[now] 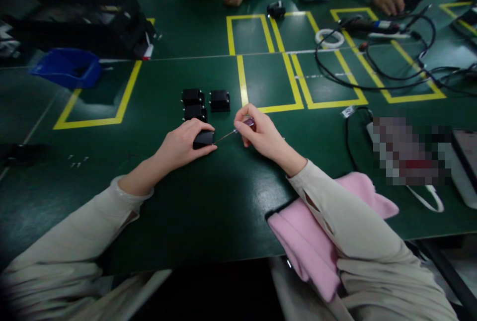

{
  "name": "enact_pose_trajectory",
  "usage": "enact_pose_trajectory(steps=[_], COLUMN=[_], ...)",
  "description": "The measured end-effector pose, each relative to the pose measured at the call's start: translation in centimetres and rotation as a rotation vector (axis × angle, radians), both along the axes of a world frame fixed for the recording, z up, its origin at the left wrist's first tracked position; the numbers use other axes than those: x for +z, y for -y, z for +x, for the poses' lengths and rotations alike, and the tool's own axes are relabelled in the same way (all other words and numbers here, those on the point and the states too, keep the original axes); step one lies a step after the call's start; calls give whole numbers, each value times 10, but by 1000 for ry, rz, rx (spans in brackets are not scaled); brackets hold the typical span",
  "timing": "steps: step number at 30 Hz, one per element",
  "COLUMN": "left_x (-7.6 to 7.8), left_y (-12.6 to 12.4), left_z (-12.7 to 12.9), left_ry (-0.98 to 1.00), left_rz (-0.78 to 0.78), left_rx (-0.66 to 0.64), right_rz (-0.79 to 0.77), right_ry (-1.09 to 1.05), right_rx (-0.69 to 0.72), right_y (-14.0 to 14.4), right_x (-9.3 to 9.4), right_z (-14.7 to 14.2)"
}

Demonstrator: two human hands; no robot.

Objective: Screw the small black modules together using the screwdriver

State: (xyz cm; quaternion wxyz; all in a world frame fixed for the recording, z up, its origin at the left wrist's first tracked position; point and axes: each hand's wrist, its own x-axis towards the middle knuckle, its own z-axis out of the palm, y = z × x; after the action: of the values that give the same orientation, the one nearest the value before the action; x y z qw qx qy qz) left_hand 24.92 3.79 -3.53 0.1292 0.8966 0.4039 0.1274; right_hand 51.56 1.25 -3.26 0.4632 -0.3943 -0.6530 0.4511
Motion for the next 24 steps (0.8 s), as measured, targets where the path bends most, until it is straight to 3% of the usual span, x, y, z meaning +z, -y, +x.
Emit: enact_pose_trajectory(steps=[24], left_x=[1], left_y=[0], left_z=[0], left_ry=[7], left_rz=[-2], left_rx=[-5], right_rz=[-5], right_ry=[2], right_rx=[-4], right_y=[0], right_x=[-1], right_z=[0])
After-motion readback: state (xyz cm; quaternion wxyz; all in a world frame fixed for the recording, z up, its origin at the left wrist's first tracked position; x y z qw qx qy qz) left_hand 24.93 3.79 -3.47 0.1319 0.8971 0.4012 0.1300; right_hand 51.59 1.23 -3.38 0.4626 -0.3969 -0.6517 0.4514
